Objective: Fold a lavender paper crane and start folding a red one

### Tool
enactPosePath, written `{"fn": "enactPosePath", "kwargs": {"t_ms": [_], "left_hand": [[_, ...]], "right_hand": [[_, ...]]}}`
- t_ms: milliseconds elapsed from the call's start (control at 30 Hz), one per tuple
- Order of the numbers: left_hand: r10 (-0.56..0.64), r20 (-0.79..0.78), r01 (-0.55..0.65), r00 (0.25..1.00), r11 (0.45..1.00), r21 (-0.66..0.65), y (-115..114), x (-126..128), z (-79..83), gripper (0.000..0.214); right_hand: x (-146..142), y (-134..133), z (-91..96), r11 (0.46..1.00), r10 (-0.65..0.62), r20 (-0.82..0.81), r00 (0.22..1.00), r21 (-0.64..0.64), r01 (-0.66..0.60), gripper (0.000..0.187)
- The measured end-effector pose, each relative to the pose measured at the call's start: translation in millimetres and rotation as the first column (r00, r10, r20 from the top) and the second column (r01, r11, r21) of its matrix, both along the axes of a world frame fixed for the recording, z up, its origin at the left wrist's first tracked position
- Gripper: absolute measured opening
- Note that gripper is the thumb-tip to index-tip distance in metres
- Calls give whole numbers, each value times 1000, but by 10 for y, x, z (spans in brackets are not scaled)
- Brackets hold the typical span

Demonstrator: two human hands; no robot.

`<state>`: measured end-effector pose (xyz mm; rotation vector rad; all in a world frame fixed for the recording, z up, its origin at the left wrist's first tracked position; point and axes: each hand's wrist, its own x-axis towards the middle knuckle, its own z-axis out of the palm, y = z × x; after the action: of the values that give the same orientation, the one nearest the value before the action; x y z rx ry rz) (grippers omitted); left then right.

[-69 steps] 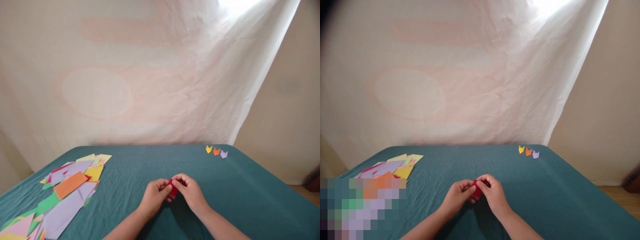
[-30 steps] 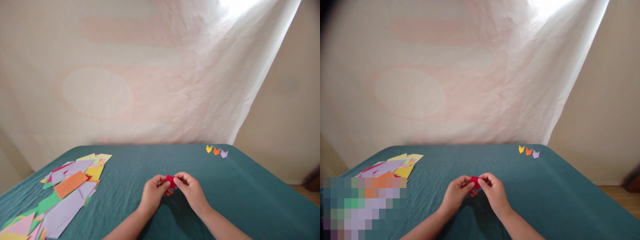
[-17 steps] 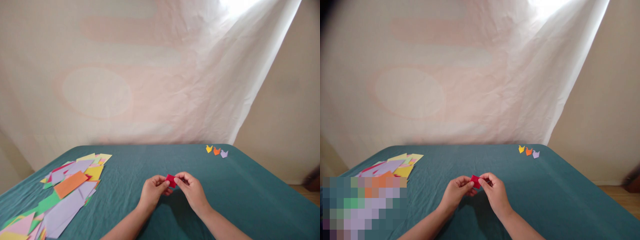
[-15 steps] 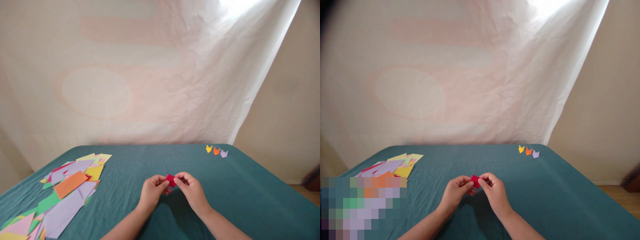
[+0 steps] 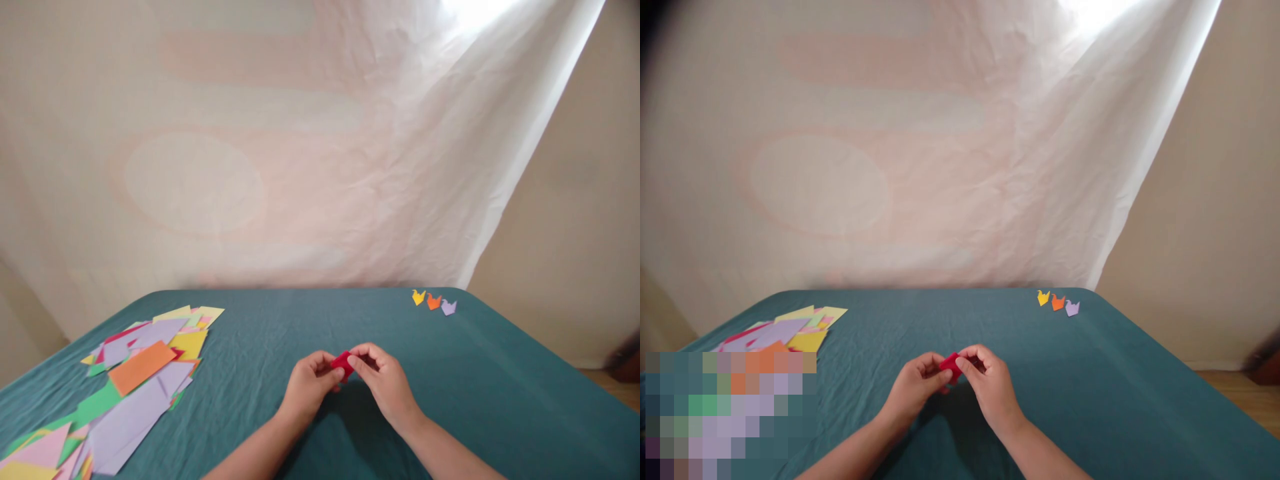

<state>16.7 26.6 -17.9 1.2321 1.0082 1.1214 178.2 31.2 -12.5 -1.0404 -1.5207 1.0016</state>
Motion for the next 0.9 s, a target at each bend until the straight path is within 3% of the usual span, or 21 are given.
{"fn": "enactPosePath", "kwargs": {"t_ms": [167, 400, 633, 900], "left_hand": [[50, -5, -49, 999, 997, 57, -10, -19, 64, 19], [161, -209, -118, 965, 972, 204, -73, -16, 112, 14], [124, -201, -77, 972, 970, 230, -112, 1, 167, 19], [68, -176, -37, 982, 984, 172, -56, -6, 66, 18]], "right_hand": [[5, -20, 20, 999, -3, 46, 999, 52, 1, 17], [16, -21, 22, 998, -9, 37, 999, 69, 6, 21], [17, -30, 32, 996, 17, 83, 996, 84, -24, 19], [9, -27, 19, 998, 6, 65, 998, 63, -10, 19]]}}
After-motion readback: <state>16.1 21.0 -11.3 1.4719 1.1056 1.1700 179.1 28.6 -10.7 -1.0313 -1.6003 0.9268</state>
